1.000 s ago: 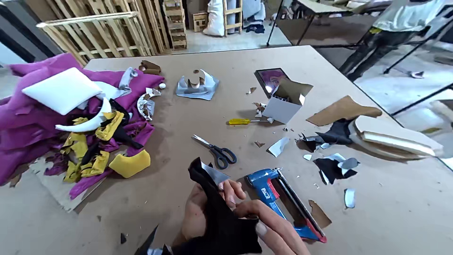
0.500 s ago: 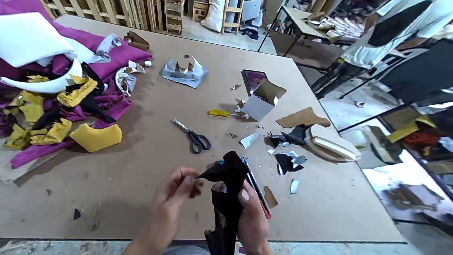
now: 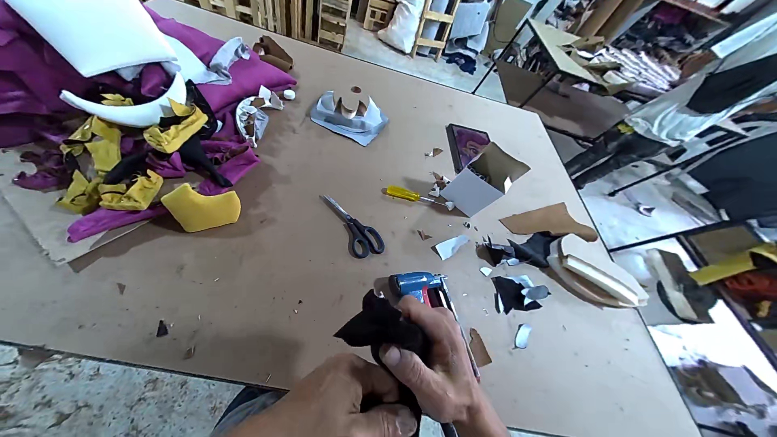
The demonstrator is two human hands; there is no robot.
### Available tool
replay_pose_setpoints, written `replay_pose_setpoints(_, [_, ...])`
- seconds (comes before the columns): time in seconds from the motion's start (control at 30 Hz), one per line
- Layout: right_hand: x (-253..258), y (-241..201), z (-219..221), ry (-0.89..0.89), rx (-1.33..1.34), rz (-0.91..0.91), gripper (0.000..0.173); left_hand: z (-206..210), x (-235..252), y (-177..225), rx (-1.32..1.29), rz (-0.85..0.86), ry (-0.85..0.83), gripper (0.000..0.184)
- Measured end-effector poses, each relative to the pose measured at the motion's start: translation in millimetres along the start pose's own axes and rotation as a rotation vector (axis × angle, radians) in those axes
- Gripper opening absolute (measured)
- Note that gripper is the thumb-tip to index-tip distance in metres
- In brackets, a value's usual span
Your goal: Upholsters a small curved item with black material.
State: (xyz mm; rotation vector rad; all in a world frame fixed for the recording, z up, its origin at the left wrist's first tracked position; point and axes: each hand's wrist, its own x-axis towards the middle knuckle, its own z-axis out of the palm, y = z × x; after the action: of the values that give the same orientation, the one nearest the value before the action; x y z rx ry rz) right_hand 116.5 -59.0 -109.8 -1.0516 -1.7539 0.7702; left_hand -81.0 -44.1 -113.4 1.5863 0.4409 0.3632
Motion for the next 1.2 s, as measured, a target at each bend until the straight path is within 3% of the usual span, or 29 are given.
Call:
replay_pose_setpoints(0.1, [0.8,2.9,6.4,-0.023,0.145,-0.002,0.052,-0.1,-10.6,-6.6,-0.044,0.065,0.063,0.034])
replay_pose_setpoints(0.3, [1.2,19.6,21.2,0.107,0.260,-0.037,0.044,-0.7,-16.0,-23.5,0.073,0.045,0.271,0.035])
replay_pose_setpoints(0.43, [16.4,57.0,39.6,0.274,0.284,-0.087,0.024,-21.1,-3.2,-38.1,0.250,-0.064,0.395,0.034])
replay_pose_setpoints(0.5, [35.2,81.9,54.0,0.373,0.214,-0.079,0.026,-46.3,7.1,-42.4,0.247,-0.195,0.366,0.035])
replay_pose_setpoints(0.57, [54.5,96.1,64.0,0.377,0.053,0.016,0.043,-70.7,14.6,-47.6,0.156,-0.286,0.317,0.035])
replay_pose_setpoints(0.63, [70.2,90.3,64.4,0.245,-0.130,0.169,0.049,-89.8,14.2,-49.1,0.043,-0.382,0.218,0.041])
replay_pose_setpoints(0.73, [84.1,74.1,60.5,0.033,-0.252,0.294,0.050,-95.9,7.7,-42.2,0.101,-0.498,0.044,0.051])
replay_pose_setpoints(0.8, [83.8,70.6,56.5,-0.042,-0.252,0.319,0.050,-91.3,1.1,-46.7,0.075,-0.418,0.019,0.046])
replay_pose_setpoints(0.9, [79.2,69.1,47.3,-0.081,-0.053,0.410,0.052,-75.2,-9.0,-58.0,-0.142,-0.161,0.135,0.040])
replay_pose_setpoints(1.03, [68.2,69.7,42.4,0.124,0.098,0.296,0.055,-58.9,-4.2,-65.5,-0.246,-0.056,0.361,0.040])
replay_pose_setpoints(1.13, [58.0,85.1,54.9,0.290,0.227,0.101,0.041,-66.9,-1.3,-79.3,0.012,-0.052,0.418,0.047])
replay_pose_setpoints(1.2, [47.2,88.1,75.8,0.317,0.243,0.063,0.020,-81.3,-15.3,-68.8,0.241,-0.188,0.368,0.034])
